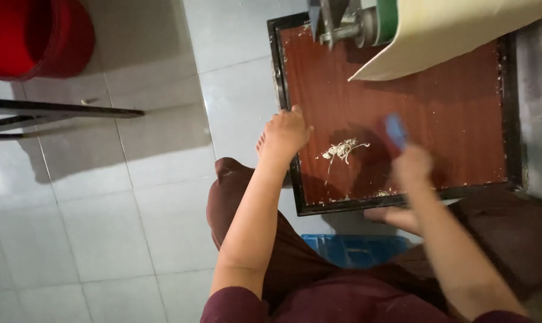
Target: The person operates a dough sheeter, feeding a sheet of dough through the rollers and folding it into layers. They then place the folded dough onto a nearby table and repeat the process with another sheet.
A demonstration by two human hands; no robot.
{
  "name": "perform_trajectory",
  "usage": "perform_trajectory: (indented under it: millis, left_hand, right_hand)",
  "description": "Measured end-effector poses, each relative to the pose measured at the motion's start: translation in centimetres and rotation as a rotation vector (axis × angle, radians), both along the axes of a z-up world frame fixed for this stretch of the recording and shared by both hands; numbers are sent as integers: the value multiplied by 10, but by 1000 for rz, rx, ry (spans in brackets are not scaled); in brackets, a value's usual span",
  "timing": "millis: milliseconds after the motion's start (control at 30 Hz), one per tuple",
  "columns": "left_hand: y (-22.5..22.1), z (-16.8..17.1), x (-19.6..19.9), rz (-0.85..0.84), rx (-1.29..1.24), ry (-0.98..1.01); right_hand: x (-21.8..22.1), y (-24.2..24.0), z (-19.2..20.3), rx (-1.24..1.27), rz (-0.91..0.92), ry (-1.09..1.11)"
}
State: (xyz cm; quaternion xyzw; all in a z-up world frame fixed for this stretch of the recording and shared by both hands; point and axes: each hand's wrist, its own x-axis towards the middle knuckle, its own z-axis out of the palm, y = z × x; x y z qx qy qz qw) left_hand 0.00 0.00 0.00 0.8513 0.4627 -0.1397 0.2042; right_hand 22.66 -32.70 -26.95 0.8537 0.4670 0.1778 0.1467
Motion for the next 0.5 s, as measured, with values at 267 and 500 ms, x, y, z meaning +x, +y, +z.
perform_trajectory:
  millis: [267, 500]
  left_hand:
    - [-3, -39, 10, -79, 21, 23]
    - [-37, -163, -6, -157, -120, 135]
  right_hand:
    - [-124, 111, 142, -164, -250, 841]
    - [-1, 40, 95, 231, -541, 1111]
